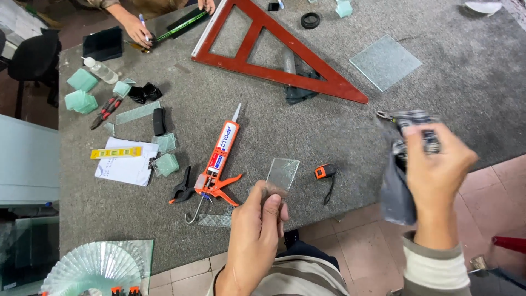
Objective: The person cleans several rectangular glass pieces with a checkered cloth on a workbench. They then use a tape measure and a marker to measure and mark the glass pieces.
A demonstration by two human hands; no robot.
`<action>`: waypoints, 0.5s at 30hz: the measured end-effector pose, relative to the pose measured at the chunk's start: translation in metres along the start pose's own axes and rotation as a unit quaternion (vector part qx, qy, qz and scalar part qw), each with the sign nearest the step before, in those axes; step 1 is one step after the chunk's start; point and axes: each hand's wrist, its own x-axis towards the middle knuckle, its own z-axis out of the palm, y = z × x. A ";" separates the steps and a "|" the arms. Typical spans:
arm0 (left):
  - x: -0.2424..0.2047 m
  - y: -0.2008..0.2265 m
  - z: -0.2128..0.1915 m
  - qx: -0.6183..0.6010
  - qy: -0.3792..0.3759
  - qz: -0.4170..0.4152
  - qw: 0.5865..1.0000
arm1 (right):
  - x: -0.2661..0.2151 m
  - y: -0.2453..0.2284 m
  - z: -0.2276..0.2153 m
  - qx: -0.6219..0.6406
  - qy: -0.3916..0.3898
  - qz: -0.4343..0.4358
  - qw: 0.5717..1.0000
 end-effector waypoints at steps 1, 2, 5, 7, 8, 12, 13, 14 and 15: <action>-0.001 -0.001 0.002 -0.001 -0.002 -0.002 1.000 | -0.001 -0.020 -0.001 -0.002 -0.001 0.001 1.000; 0.000 -0.001 0.004 0.026 0.001 0.016 1.000 | -0.002 -0.039 -0.002 0.042 -0.030 -0.012 0.999; 0.001 -0.004 0.011 0.074 -0.001 0.035 0.997 | -0.011 -0.085 0.001 0.115 -0.076 -0.026 0.990; 0.001 -0.006 0.014 0.096 -0.005 0.040 0.995 | -0.017 -0.107 0.004 0.144 -0.092 -0.027 0.985; 0.002 -0.006 0.016 0.105 -0.002 0.052 0.993 | -0.018 -0.115 0.005 0.186 -0.096 0.013 0.978; 0.002 -0.009 0.021 0.105 -0.004 0.063 0.992 | -0.020 -0.136 0.016 0.305 -0.068 0.062 0.948; 0.003 -0.008 0.022 0.105 -0.004 0.063 0.993 | -0.024 -0.139 0.017 0.305 -0.069 0.062 0.948; 0.002 -0.007 0.022 0.107 -0.004 0.053 0.993 | -0.027 -0.141 0.018 0.354 -0.103 0.083 0.926; 0.002 -0.006 0.022 0.109 -0.005 0.044 0.993 | -0.031 -0.144 0.019 0.401 -0.136 0.105 0.900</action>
